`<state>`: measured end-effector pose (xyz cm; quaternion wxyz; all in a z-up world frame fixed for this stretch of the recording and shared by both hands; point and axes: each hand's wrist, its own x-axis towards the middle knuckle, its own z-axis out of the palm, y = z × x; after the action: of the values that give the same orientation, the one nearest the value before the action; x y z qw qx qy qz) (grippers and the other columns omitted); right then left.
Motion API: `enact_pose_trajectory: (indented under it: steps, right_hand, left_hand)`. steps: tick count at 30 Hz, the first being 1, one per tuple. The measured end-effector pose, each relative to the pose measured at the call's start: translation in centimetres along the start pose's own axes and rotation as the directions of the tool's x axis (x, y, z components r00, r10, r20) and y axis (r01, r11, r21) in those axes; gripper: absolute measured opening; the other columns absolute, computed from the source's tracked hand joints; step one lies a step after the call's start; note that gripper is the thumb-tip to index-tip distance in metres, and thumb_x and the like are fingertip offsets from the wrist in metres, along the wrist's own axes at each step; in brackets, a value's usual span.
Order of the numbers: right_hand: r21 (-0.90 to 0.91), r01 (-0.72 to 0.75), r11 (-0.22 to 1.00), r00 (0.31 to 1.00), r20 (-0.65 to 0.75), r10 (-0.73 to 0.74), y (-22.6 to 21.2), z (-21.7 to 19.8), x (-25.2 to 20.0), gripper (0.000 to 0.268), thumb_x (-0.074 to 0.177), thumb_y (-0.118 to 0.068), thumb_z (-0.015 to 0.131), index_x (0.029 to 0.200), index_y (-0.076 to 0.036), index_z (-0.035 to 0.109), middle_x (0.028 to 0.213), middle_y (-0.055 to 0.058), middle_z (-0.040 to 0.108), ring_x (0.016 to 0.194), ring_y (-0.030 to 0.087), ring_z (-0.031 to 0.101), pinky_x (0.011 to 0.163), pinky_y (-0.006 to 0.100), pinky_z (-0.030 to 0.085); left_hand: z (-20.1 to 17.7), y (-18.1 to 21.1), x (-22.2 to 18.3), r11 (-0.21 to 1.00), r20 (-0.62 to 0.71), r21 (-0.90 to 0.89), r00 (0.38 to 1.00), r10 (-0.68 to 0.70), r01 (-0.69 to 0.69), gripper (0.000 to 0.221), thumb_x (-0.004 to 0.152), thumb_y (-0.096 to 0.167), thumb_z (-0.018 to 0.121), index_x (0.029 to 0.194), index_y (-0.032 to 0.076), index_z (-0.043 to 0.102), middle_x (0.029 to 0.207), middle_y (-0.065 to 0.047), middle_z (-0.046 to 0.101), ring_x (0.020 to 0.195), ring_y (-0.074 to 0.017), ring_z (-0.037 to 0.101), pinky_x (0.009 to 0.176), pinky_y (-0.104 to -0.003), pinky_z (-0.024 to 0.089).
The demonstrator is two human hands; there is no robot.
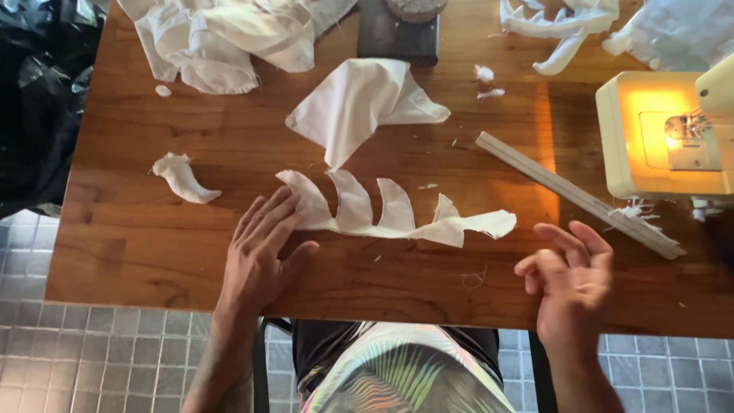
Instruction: Stuffing and shaping small white fabric components using a pen as a tool
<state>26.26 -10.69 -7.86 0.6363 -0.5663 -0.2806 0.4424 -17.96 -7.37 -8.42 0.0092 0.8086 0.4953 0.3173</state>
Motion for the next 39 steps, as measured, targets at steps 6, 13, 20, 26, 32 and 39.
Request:
enact_pose_trajectory:
  steps: [6,13,20,26,32,39]
  right_hand:
    - [-0.583,0.648,0.49,0.758,0.56,-0.335,0.3,1.4,0.9,0.085,0.094,0.01,0.083,0.172,0.0,0.051,0.173,0.021,0.051,0.1,0.023,0.065,0.079,0.031,0.055]
    - [-0.376,0.916,0.142,0.385,0.718,-0.58,-1.8,2.9,2.0,0.033,0.091,0.015,0.084,0.103,-0.014,0.092,0.13,0.013,0.087,0.089,0.029,0.075,0.083,0.042,0.065]
    - [-0.263,0.884,0.387,0.432,0.775,-0.461,-3.6,1.9,0.0,0.033,0.102,0.022,0.061,0.114,0.002,0.085,0.131,0.024,0.084,0.112,0.033,0.089,0.102,0.039,0.072]
    - [-0.114,0.982,0.153,0.174,0.864,-0.473,-4.5,1.6,1.3,0.035,0.101,0.007,0.058,0.119,0.0,0.087,0.132,0.017,0.085,0.135,0.044,0.079,0.128,0.058,0.056]
    - [0.013,0.991,0.131,0.055,0.861,-0.506,-5.4,1.4,2.6,0.03,0.101,0.003,0.05,0.082,0.003,0.072,0.084,0.014,0.075,0.105,0.041,0.088,0.1,0.058,0.073]
    - [-0.208,0.96,0.187,0.274,0.831,-0.485,-1.5,0.0,2.0,0.026,0.101,-0.014,0.077,0.12,-0.001,0.063,0.094,0.014,0.072,0.081,0.033,0.071,0.078,0.049,0.055]
  left_hand:
    - [-0.2,0.1,0.4,0.998,-0.06,-0.065,0.998,0.013,-0.017,0.042,0.115,0.035,0.076,0.139,0.001,0.079,0.158,-0.019,0.076,0.156,-0.0394,0.068,0.133,-0.058,0.052]
    - [0.7,1.7,1.2,0.985,-0.126,-0.082,0.982,0.139,-0.15,0.046,0.104,0.043,0.087,0.137,0.011,0.087,0.142,-0.014,0.086,0.136,-0.0396,0.08,0.123,-0.054,0.058]
    - [4.3,10.5,5.0,0.947,0.021,-0.292,0.989,0.143,-0.131,0.052,0.111,0.038,0.088,0.147,0.003,0.077,0.152,-0.016,0.079,0.147,-0.0335,0.072,0.127,-0.051,0.056]
    - [9.0,12.1,5.7,0.962,0.008,-0.23,0.988,0.156,-0.15,0.023,0.115,0.007,0.064,0.133,0.008,0.079,0.126,-0.008,0.077,0.122,-0.0324,0.072,0.105,-0.047,0.056]
    - [6.1,11.4,5.5,0.909,0.094,-0.391,0.976,0.197,-0.146,0.06,0.112,0.056,0.076,0.148,0.008,0.072,0.126,-0.007,0.079,0.125,-0.0302,0.068,0.107,-0.046,0.056]
    - [6.7,11.7,5.3,0.884,0.015,-0.421,0.973,0.229,-0.201,0.026,0.122,0.013,0.063,0.142,0.002,0.075,0.121,-0.014,0.073,0.116,-0.0357,0.069,0.104,-0.051,0.062]
